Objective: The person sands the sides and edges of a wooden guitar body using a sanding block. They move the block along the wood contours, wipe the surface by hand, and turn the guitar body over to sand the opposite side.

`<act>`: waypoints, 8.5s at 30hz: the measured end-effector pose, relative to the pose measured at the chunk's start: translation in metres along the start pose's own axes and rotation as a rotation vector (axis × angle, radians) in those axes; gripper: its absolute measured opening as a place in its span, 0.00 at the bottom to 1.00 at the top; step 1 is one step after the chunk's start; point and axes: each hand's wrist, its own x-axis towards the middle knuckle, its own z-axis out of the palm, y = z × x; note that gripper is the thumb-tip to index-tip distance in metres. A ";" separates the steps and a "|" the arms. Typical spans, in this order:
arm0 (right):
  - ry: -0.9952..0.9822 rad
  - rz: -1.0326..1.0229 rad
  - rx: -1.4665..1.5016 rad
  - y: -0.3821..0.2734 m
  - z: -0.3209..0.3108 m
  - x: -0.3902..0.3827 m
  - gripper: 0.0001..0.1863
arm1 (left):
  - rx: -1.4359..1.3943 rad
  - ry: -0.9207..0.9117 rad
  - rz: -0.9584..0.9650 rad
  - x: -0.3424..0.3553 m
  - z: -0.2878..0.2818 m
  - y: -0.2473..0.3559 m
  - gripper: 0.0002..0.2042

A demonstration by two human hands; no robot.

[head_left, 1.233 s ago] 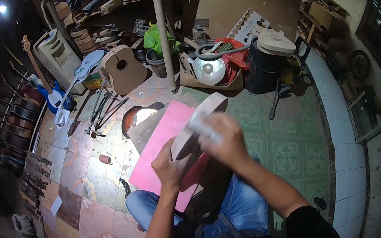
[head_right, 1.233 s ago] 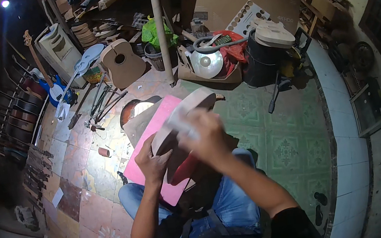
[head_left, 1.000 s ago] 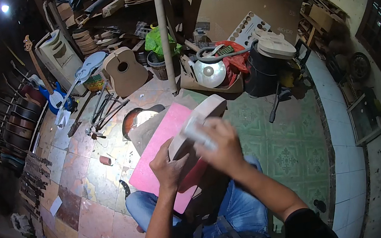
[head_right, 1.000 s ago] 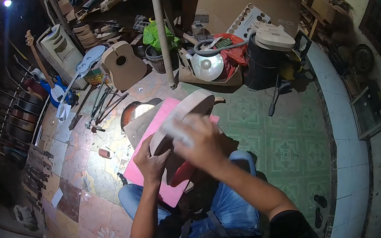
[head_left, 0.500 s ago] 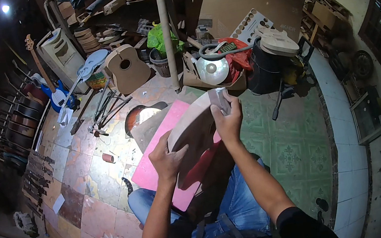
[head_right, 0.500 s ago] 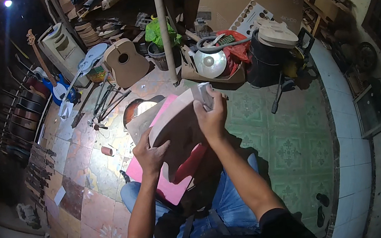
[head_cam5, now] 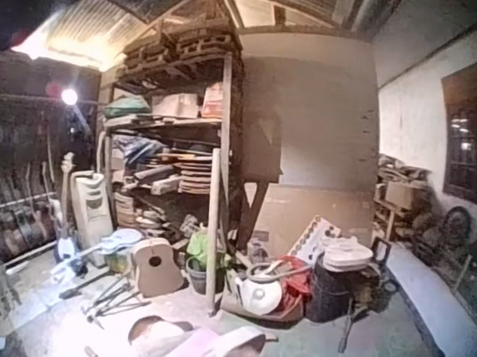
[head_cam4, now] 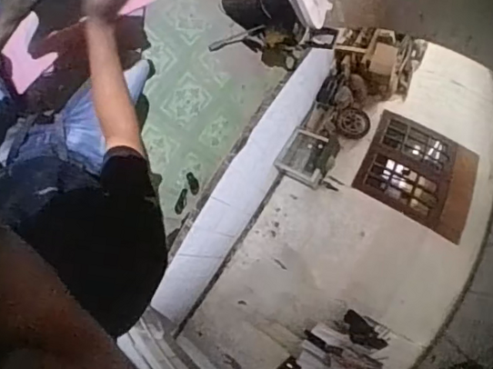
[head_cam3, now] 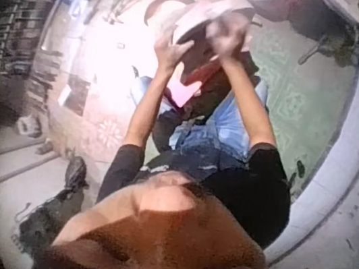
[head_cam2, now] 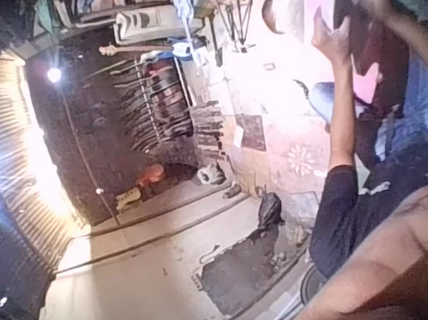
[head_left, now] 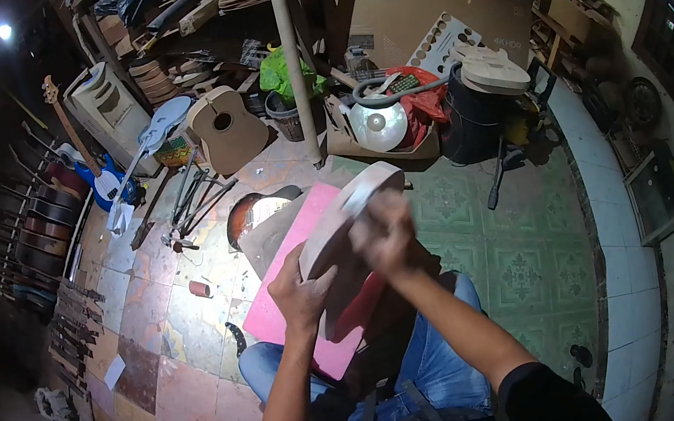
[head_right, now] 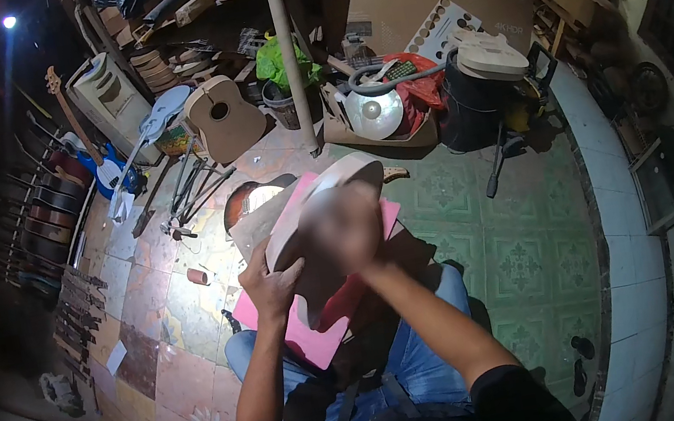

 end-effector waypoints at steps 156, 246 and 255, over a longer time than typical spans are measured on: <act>-0.163 0.767 1.126 -0.011 -0.138 -0.010 0.47 | -0.862 0.102 -0.258 -0.076 -0.085 -0.049 0.28; -0.188 0.519 -0.029 0.051 -0.003 -0.035 0.29 | 0.420 -0.208 -0.081 -0.041 0.035 -0.032 0.26; -0.161 0.649 0.097 0.041 -0.004 -0.047 0.24 | 0.435 -0.184 -0.053 -0.042 0.032 -0.035 0.28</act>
